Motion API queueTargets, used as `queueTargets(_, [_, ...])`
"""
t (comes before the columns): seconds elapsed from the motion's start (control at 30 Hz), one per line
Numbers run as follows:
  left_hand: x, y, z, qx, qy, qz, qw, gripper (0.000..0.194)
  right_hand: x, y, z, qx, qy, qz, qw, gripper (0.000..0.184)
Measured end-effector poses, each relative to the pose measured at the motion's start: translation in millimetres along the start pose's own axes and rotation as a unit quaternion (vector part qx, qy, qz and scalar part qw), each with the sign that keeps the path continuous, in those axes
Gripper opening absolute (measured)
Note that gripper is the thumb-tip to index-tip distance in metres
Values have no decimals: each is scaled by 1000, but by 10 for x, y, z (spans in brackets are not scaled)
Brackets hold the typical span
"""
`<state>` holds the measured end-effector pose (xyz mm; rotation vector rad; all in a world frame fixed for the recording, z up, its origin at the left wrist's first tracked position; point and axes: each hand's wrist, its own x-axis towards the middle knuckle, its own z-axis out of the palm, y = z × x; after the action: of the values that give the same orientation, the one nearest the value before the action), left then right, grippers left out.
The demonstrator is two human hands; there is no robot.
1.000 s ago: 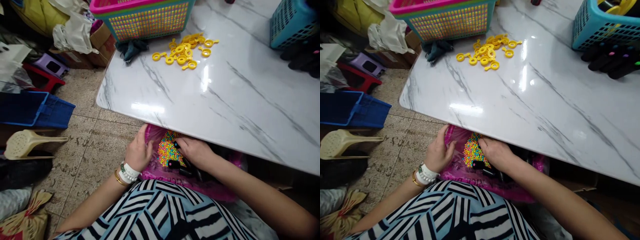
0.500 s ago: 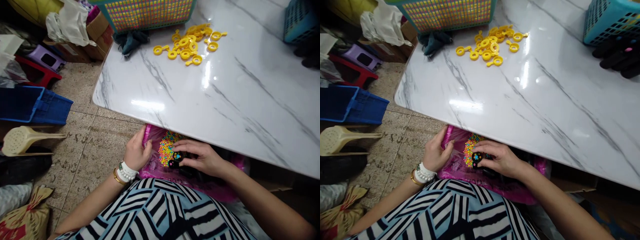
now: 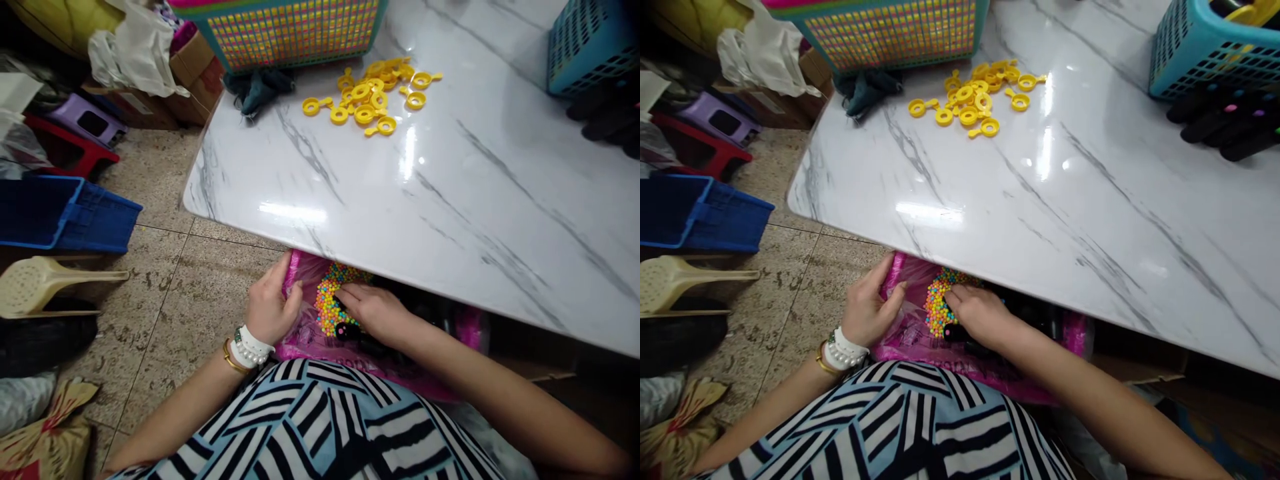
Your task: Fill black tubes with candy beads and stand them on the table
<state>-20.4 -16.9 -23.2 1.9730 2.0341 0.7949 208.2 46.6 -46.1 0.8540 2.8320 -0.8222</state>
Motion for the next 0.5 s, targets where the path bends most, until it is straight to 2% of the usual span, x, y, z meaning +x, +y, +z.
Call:
queueTargets(0.07, [-24,-45,30,-4,2,-10,1000,52,-78,55,-41,99,59,-4,993,31])
queueTargets(0.17, [-37,-109,69,-12,9,-18,1000,51,-234,115,-104,254,137,-1,957,30])
queueTargets(0.23, [-28,-141,88,-11,14,-16,1000,50,-333,90,-156,316,159,11,935,28])
queueTargets(0.3, [-13,-162,97,-6,11,-19,1000,50,-435,32,-259,339,171,16,925,27])
queueTargets(0.4, [-8,-181,77,-7,-5,-37,999,51,-634,20,-549,328,204,19,922,32])
queueTargets(0.5, [-42,-225,59,-31,-12,-62,997,51,-871,278,-902,280,313,69,905,35])
